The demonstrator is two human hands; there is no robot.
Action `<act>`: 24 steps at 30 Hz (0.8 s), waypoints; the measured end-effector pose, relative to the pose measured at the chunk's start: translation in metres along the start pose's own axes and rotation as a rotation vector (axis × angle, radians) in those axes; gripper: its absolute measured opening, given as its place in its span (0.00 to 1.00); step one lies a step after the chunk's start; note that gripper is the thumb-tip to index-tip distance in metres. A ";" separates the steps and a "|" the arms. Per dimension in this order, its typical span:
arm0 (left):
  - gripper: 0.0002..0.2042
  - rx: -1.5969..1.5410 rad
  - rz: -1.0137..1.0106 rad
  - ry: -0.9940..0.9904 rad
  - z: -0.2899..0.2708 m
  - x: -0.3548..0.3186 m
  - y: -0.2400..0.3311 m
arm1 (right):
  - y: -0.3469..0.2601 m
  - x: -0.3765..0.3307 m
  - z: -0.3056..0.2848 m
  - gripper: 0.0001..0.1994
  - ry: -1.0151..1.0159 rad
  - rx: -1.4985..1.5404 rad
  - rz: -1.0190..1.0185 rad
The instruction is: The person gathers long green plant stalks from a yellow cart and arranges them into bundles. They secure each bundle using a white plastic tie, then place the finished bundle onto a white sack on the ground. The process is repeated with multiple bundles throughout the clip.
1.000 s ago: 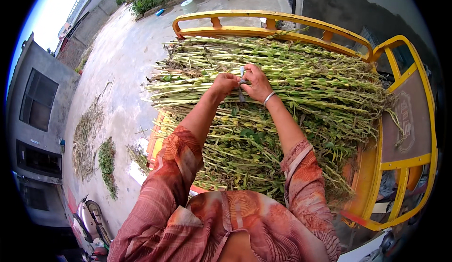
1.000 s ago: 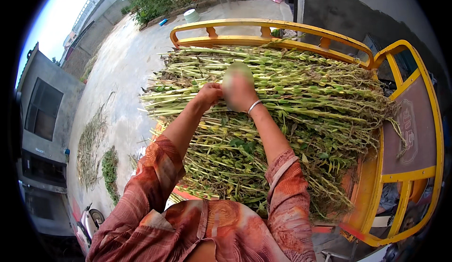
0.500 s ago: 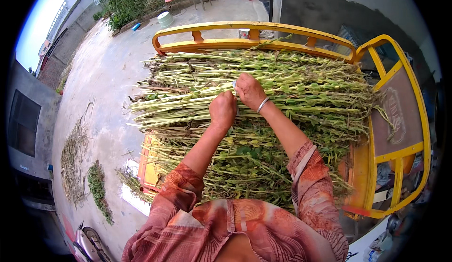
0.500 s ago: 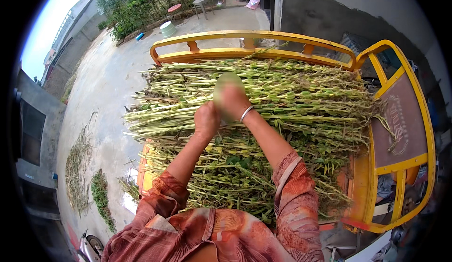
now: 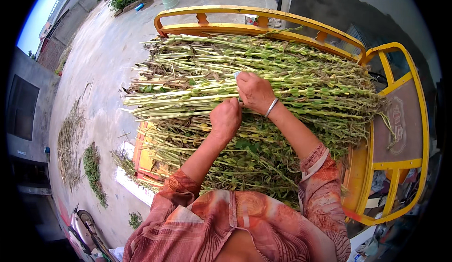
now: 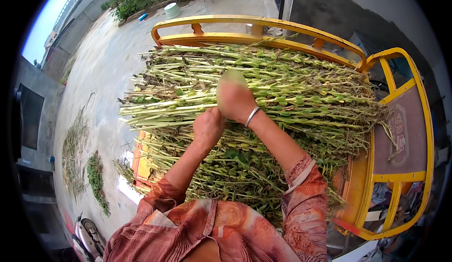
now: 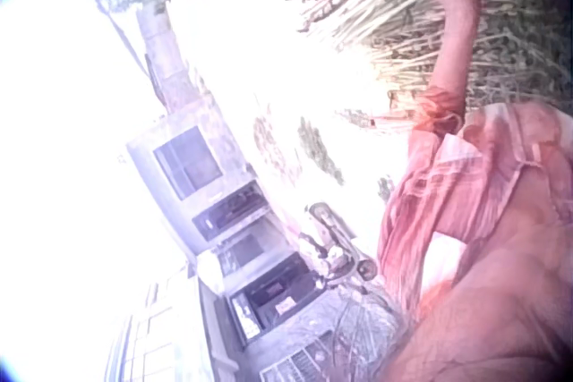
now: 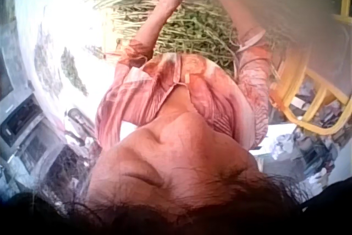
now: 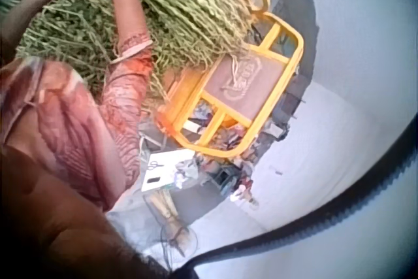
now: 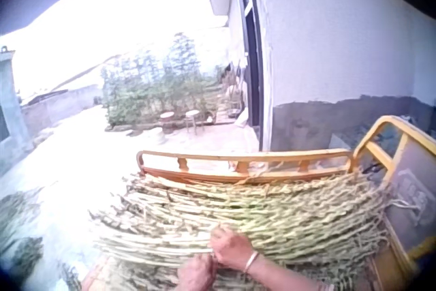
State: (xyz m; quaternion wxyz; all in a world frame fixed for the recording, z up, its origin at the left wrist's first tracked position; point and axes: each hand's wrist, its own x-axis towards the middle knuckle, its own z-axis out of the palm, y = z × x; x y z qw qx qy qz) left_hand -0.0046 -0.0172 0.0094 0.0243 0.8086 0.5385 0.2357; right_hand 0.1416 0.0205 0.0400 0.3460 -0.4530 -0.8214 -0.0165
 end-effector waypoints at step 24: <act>0.08 -0.378 -0.016 0.246 0.011 -0.021 -0.027 | 0.001 0.019 0.017 0.04 -0.074 0.131 -0.038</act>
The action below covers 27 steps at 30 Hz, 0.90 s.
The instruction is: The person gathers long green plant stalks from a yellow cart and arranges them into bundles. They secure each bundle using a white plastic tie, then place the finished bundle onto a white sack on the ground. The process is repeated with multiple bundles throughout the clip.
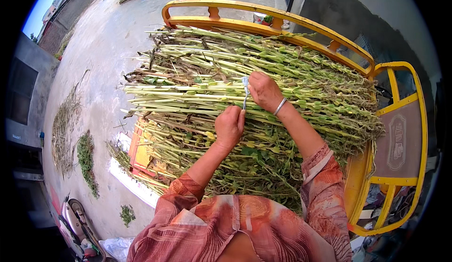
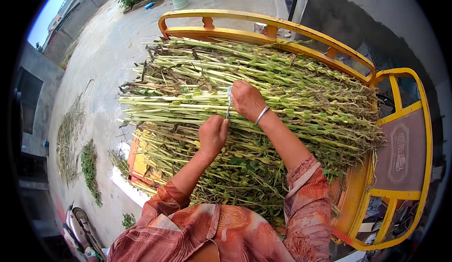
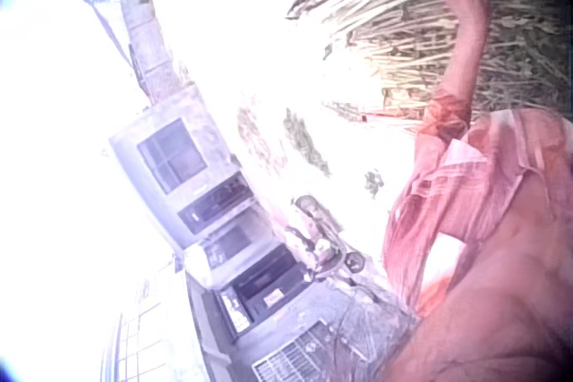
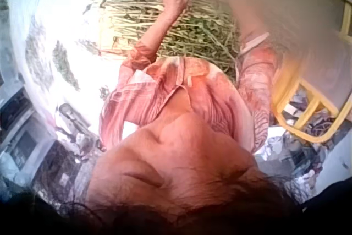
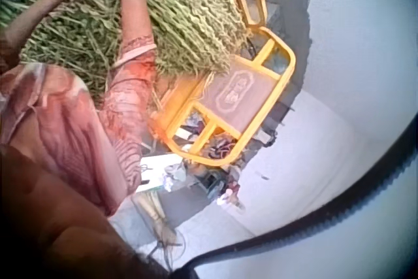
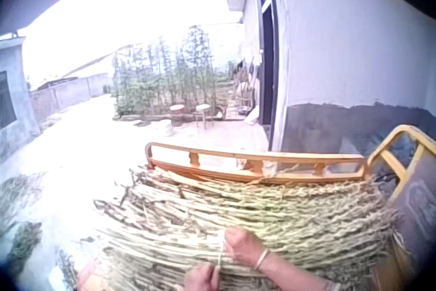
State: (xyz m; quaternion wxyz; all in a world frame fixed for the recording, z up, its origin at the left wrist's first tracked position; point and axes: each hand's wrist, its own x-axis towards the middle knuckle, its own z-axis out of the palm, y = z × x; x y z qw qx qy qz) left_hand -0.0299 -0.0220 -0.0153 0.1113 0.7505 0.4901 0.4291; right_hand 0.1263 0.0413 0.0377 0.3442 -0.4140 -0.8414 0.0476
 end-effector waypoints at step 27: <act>0.09 -0.549 0.396 -0.035 -0.013 -0.035 -0.035 | 0.011 0.041 0.010 0.12 -1.057 0.931 -0.143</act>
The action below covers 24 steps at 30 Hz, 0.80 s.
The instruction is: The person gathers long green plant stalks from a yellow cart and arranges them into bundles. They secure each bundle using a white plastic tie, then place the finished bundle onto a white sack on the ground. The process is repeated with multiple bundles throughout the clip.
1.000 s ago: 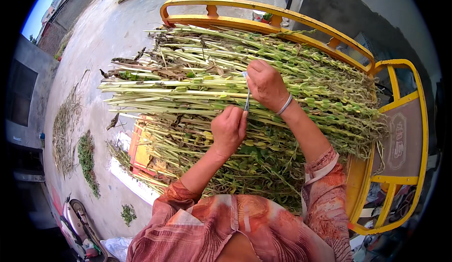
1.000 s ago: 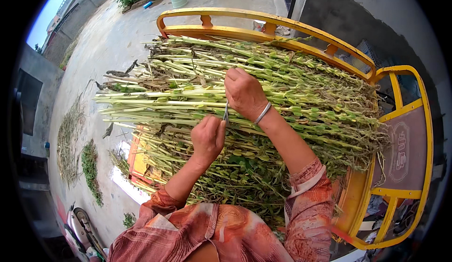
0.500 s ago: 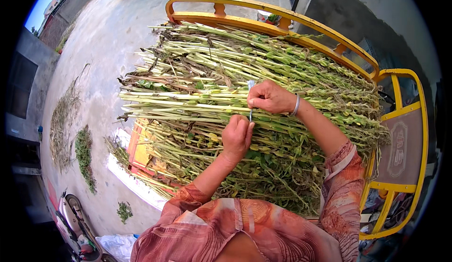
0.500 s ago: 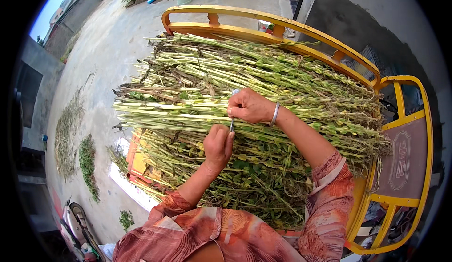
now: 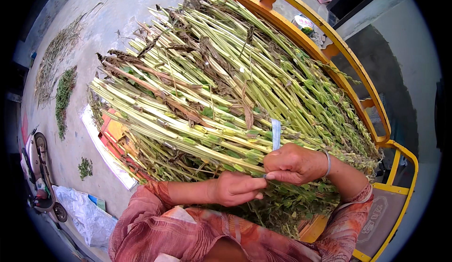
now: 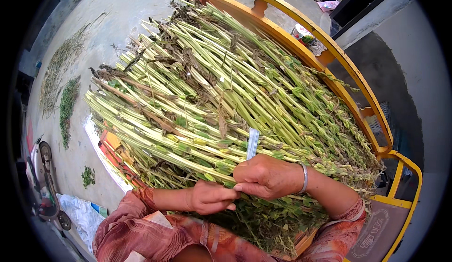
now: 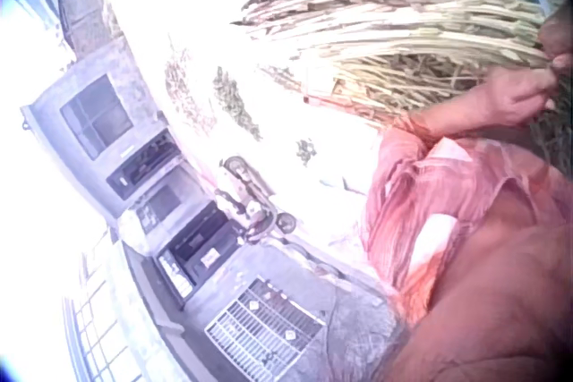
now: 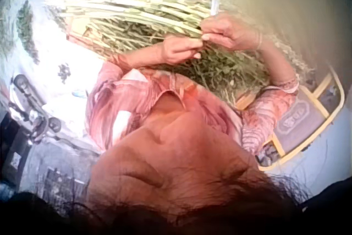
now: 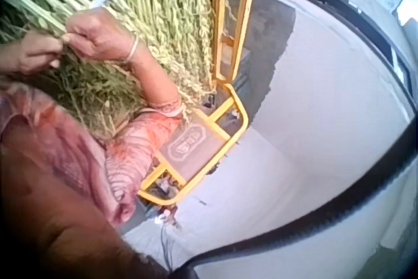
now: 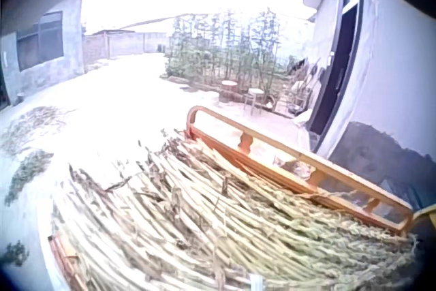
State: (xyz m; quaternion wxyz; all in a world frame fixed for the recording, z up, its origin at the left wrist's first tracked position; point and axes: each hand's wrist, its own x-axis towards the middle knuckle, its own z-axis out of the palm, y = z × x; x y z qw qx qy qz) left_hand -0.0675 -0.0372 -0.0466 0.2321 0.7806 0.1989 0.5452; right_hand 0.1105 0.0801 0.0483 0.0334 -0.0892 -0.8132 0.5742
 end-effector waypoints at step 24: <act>0.09 0.087 -0.197 -0.210 -0.003 -0.005 -0.035 | 0.027 0.001 -0.033 0.06 -0.099 -0.381 -0.025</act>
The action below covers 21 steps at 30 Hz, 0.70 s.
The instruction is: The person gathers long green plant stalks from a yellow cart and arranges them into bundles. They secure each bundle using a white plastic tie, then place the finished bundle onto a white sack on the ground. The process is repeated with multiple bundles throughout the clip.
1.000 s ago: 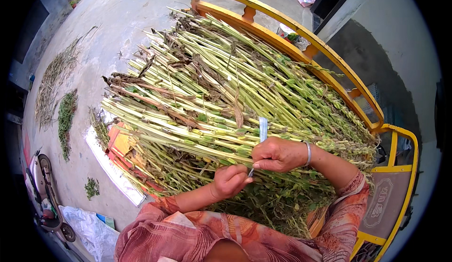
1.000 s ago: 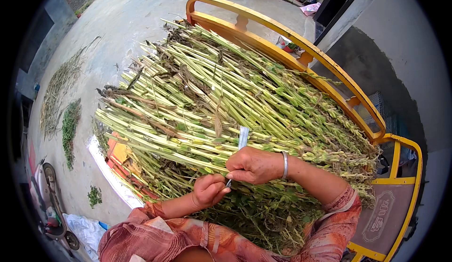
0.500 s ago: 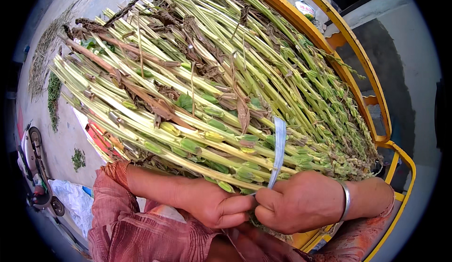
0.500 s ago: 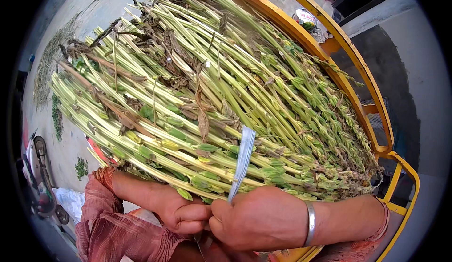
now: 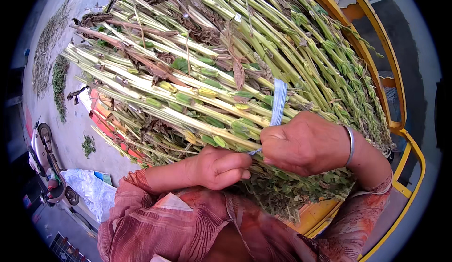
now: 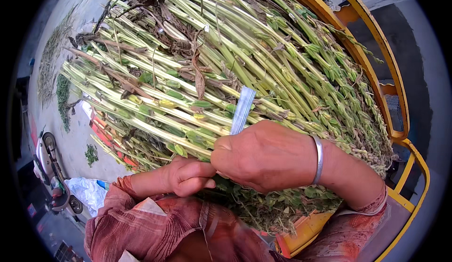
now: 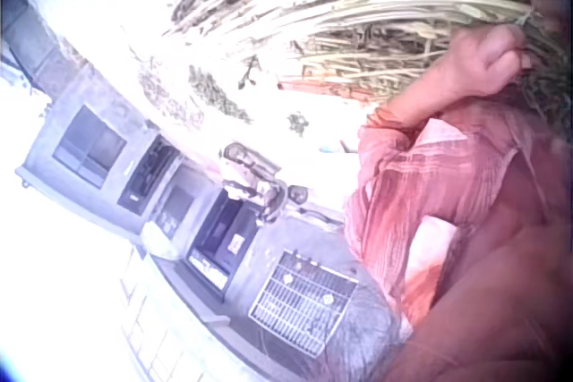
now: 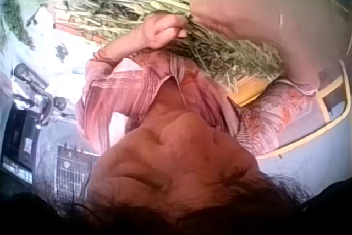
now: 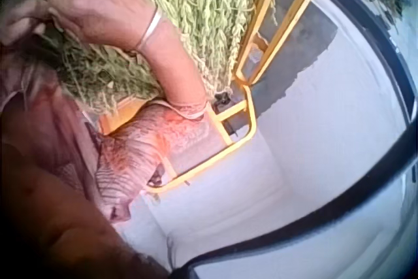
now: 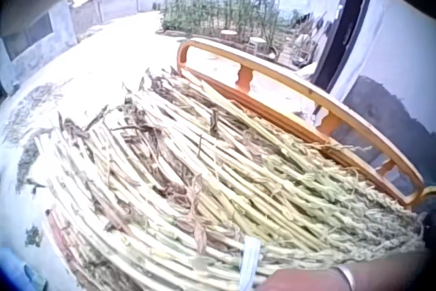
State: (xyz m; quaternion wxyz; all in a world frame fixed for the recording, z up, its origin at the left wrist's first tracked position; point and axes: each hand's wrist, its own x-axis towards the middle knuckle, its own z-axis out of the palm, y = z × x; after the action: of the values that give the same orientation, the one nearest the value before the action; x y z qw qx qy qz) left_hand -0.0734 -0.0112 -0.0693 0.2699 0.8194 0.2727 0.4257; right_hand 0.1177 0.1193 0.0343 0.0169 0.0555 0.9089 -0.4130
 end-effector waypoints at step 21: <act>0.06 -0.250 -0.497 0.298 -0.002 0.038 0.063 | -0.050 0.000 0.103 0.03 1.148 -0.311 0.208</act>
State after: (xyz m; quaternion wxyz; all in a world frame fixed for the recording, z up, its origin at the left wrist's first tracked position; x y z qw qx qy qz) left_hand -0.0425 -0.0295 -0.0045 0.4214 0.6167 0.4468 0.4924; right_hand 0.1101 0.0094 0.0037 -0.4281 0.3551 0.8123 -0.1757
